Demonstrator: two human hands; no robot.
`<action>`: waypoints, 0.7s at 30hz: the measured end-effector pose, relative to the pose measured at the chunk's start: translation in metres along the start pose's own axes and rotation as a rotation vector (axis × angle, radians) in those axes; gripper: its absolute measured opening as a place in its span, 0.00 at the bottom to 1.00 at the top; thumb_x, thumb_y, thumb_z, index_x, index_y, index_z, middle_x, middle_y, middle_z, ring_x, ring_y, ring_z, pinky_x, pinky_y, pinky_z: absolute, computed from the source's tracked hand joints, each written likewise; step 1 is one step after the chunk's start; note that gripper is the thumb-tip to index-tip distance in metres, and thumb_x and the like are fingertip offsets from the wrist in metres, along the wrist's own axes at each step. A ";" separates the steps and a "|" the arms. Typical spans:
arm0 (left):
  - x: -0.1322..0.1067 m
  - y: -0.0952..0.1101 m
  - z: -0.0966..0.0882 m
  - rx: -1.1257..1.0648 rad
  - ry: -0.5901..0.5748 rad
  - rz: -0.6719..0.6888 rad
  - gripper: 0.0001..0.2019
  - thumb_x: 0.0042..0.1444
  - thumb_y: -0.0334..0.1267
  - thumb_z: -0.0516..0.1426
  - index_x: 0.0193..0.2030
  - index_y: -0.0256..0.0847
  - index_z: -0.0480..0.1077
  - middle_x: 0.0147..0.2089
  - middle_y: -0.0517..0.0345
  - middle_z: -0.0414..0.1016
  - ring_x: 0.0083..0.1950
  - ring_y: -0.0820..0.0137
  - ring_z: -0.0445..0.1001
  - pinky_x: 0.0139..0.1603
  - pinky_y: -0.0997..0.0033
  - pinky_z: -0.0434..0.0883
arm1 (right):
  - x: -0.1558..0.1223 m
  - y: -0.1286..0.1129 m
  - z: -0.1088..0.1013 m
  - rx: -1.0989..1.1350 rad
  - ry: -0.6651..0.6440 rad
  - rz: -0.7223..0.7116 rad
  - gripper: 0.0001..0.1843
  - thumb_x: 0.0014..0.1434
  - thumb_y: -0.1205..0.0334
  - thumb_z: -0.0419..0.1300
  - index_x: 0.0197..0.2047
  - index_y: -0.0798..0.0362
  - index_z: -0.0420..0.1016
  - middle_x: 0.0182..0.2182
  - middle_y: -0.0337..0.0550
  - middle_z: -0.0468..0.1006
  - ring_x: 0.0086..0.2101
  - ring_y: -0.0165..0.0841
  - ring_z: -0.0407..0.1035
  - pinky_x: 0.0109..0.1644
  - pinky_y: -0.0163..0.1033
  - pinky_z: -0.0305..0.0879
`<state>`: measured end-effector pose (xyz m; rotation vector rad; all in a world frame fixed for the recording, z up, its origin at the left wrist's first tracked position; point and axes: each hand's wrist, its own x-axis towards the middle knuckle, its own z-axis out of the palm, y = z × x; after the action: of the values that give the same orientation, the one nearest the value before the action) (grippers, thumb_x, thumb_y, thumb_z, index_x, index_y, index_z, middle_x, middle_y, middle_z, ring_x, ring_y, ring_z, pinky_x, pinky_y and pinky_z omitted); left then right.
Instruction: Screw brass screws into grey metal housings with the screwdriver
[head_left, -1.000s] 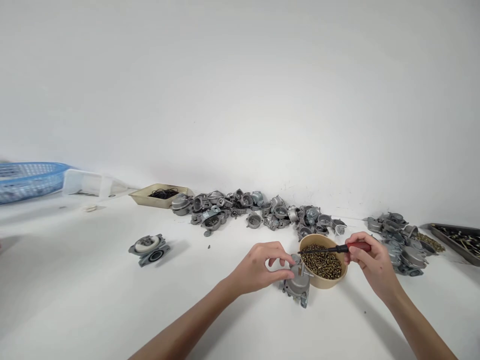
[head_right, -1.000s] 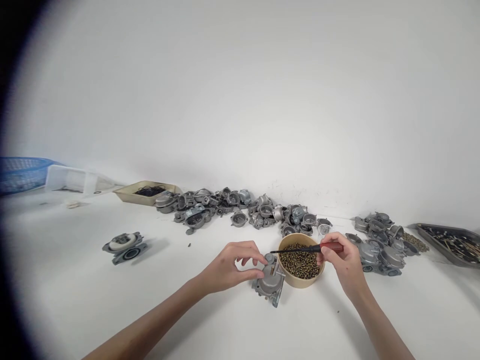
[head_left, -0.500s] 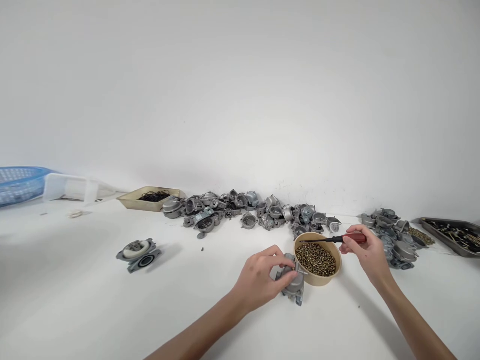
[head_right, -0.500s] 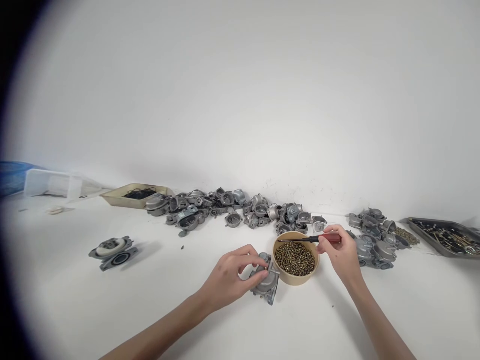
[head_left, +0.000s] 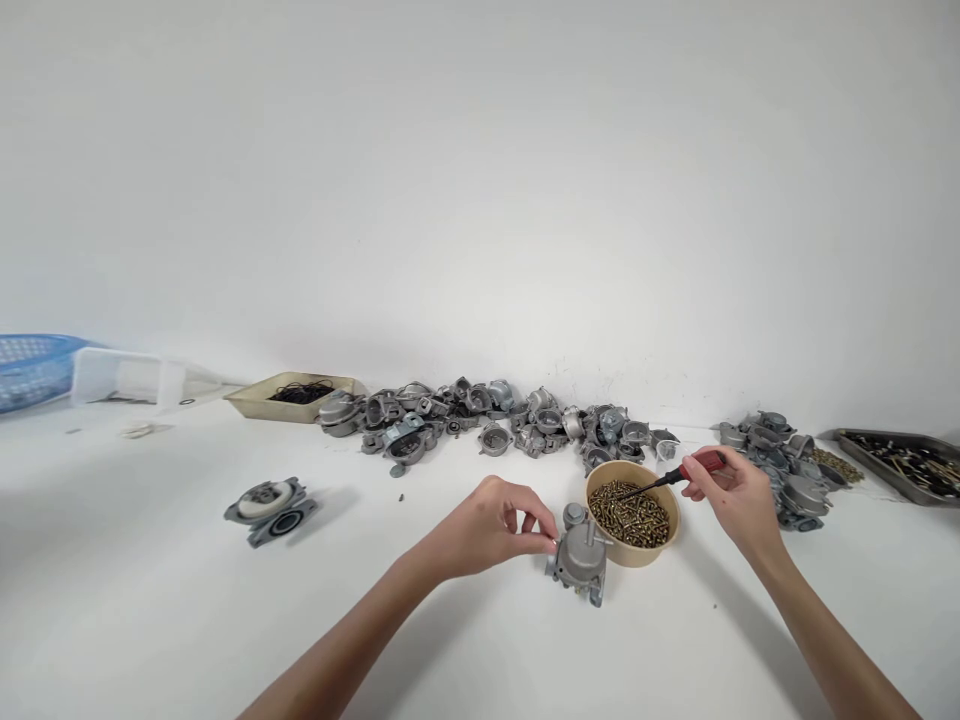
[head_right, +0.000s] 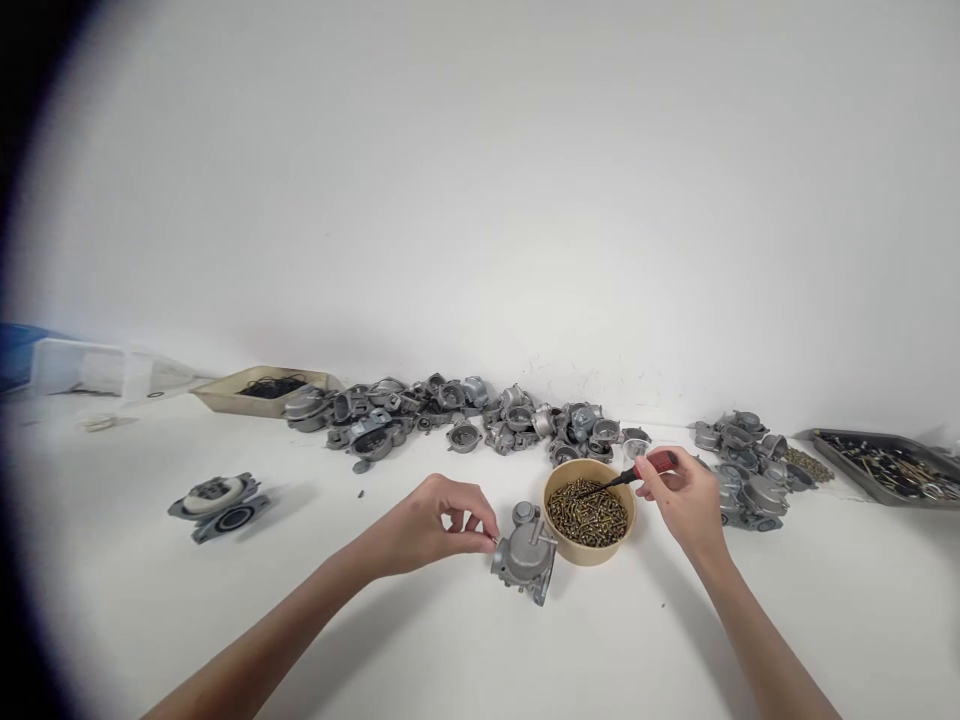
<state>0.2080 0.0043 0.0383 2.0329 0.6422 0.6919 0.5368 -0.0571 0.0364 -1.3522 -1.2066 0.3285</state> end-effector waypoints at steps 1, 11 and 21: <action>-0.001 -0.001 -0.004 0.010 -0.030 -0.003 0.08 0.54 0.43 0.69 0.35 0.42 0.85 0.33 0.53 0.84 0.30 0.69 0.74 0.30 0.73 0.65 | 0.000 0.000 0.000 -0.011 0.001 -0.002 0.26 0.55 0.36 0.72 0.36 0.53 0.77 0.28 0.44 0.81 0.22 0.35 0.76 0.28 0.38 0.80; -0.001 -0.007 0.005 0.017 -0.144 0.114 0.03 0.57 0.36 0.68 0.37 0.43 0.86 0.33 0.54 0.85 0.30 0.70 0.77 0.33 0.74 0.69 | -0.001 0.002 0.001 -0.071 -0.025 -0.012 0.26 0.56 0.36 0.71 0.35 0.52 0.76 0.27 0.42 0.81 0.21 0.34 0.73 0.28 0.38 0.78; -0.002 -0.010 0.007 0.074 -0.142 0.148 0.06 0.58 0.31 0.67 0.39 0.44 0.86 0.36 0.54 0.86 0.31 0.70 0.78 0.34 0.75 0.72 | 0.000 0.000 0.000 -0.041 0.044 -0.040 0.26 0.56 0.36 0.71 0.34 0.52 0.76 0.25 0.42 0.80 0.19 0.32 0.71 0.25 0.37 0.77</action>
<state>0.2096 0.0035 0.0263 2.1919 0.4444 0.6098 0.5371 -0.0574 0.0363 -1.3621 -1.2081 0.2452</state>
